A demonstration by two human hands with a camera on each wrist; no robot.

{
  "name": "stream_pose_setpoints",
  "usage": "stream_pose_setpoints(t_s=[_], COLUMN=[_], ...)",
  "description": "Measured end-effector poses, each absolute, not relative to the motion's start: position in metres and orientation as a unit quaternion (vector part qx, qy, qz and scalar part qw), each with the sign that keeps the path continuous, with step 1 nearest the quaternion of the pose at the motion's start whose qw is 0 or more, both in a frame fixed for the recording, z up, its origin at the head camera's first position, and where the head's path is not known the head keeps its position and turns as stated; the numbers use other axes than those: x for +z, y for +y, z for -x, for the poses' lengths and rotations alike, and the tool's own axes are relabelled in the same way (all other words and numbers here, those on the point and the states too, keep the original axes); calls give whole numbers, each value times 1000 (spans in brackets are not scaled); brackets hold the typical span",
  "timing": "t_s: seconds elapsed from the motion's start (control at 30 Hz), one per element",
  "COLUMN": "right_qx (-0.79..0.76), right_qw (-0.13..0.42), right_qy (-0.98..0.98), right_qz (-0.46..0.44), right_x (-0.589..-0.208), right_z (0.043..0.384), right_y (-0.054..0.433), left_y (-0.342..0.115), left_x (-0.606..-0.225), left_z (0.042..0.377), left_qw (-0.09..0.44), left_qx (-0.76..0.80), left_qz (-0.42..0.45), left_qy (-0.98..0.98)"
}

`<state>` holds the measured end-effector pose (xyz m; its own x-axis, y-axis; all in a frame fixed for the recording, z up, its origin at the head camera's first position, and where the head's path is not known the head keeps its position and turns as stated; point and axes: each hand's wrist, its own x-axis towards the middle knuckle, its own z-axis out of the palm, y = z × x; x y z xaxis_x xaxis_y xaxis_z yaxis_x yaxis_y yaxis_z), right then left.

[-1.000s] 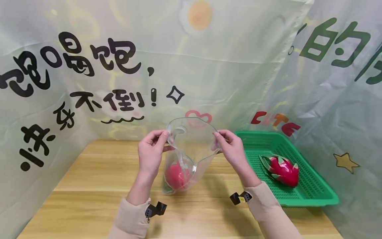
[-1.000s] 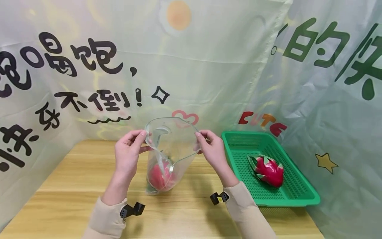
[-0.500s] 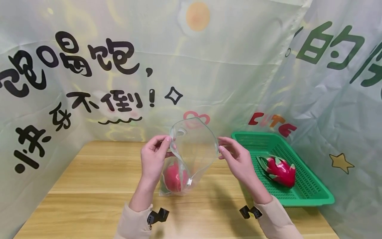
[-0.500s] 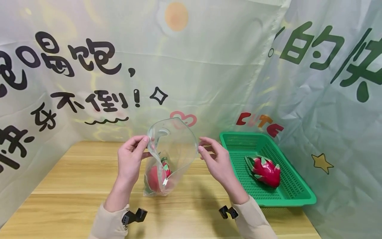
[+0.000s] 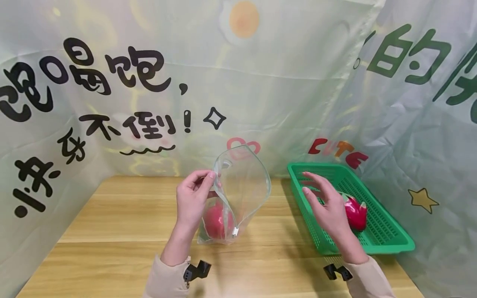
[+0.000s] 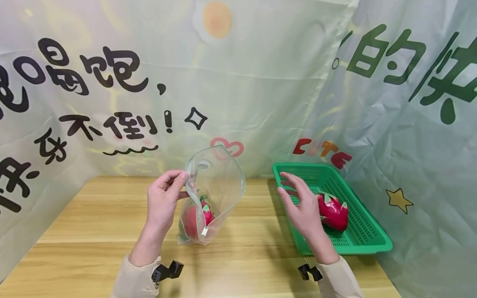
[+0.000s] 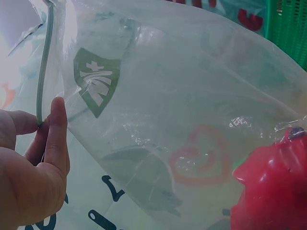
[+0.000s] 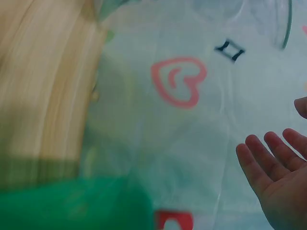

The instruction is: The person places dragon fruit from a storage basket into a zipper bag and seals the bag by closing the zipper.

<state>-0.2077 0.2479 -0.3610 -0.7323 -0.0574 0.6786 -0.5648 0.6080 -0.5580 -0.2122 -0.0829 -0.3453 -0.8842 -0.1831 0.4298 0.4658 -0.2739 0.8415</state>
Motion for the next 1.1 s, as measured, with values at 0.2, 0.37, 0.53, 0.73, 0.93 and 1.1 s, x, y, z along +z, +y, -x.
stream_pose_setpoints(t_s=[0.2,0.37,0.53,0.73,0.93,1.1], right_qx=[357,290,251,219,184,159], right_qw=[327,333,309,254,198,171], right_qy=[-864,-890,-911,-937,-959,-967], right_qz=[-138,-111,-104,-97,-91,-106], right_x=[-377,-389,-398,-402,-411,-418], right_z=[212,212,211,215,223,229], right_y=[289,320,349,375,397,409], left_y=[-82,-81,-81,-81,-82,-82], left_x=[-344,-345,-345,-345,-345,-346], left_z=[211,210,211,211,211,211], left_qw=[203,199,197,198,200,204], left_qx=[-786,-787,-787,-786,-786,-783], left_qz=[124,118,118,120,123,125], left_qy=[-570,-571,-573,-573,-572,-573])
